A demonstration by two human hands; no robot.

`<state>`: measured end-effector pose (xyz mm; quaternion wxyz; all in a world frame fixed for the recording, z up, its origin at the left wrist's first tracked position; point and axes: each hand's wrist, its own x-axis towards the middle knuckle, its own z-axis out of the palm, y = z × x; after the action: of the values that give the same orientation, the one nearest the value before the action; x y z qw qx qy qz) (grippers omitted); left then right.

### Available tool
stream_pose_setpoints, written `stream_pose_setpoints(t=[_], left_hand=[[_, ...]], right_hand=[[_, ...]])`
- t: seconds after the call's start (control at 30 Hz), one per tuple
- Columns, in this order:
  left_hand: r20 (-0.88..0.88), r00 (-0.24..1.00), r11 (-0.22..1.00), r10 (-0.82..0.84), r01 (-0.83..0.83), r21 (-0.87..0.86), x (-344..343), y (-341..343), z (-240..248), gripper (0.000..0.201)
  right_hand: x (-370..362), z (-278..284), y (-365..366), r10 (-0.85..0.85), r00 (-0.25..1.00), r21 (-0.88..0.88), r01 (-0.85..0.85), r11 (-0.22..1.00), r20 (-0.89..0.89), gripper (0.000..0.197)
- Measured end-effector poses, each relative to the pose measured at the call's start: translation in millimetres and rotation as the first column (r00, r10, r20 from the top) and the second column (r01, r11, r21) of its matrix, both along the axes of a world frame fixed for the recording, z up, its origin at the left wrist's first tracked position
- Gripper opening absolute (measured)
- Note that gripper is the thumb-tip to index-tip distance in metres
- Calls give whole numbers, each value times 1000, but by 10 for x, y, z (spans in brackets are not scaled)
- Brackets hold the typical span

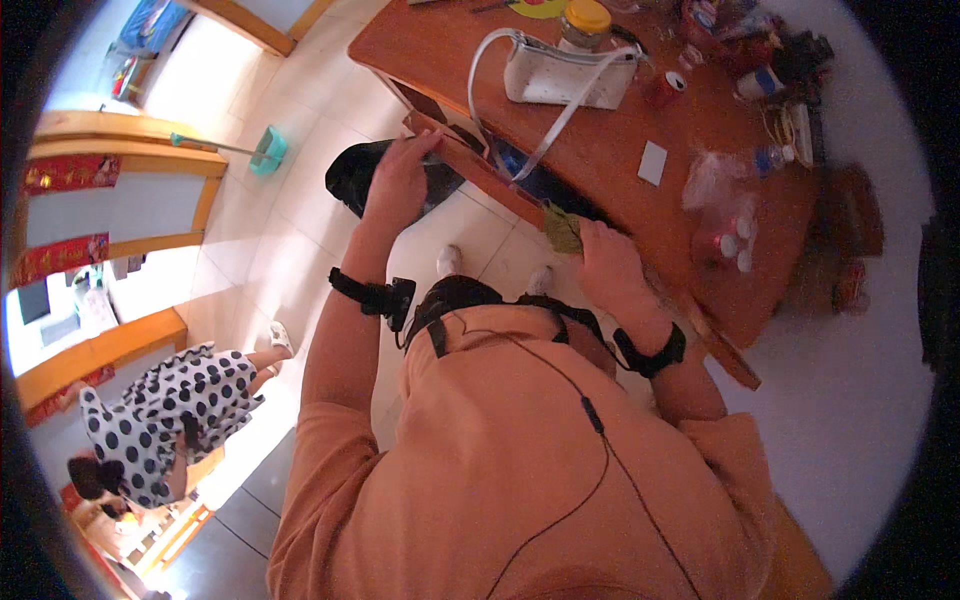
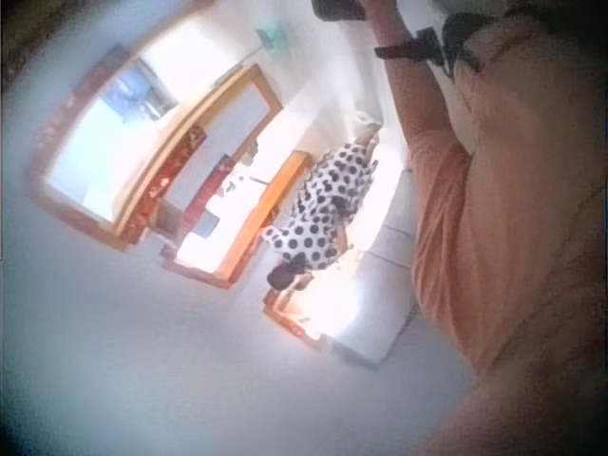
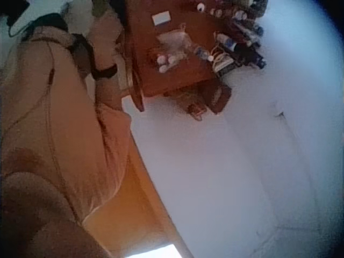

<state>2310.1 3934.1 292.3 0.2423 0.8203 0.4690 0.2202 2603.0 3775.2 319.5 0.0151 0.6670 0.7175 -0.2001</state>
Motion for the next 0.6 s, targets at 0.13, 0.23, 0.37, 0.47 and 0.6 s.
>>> stream_pose_setpoints(t=[0.13, 0.23, 0.37, 0.47, 0.6], left_hand=[[-1, 999, 996, 48, -48, 74, 76, 265, -21, 37], [-57, 990, 968, -126, 135, 214, 76, 491, -264, 41], [-124, 901, 870, -415, 433, 237, 30, 597, -179, 35], [-151, 888, 801, -434, 457, 387, -62, 671, -273, 38], [-186, 852, 785, -489, 523, 331, -111, 785, -331, 31]], right_hand=[[-156, 123, -25, -58, 998, 72, 57, 996, 9, 44], [-515, 187, 290, -100, 994, -40, 102, 994, 47, 45], [-1035, 131, 692, -144, 989, 11, 143, 990, 45, 45], [-1446, 110, 1018, -131, 991, 291, 125, 948, 1, 37], [-1638, -22, 1405, -200, 979, 167, 203, 965, -36, 29]])
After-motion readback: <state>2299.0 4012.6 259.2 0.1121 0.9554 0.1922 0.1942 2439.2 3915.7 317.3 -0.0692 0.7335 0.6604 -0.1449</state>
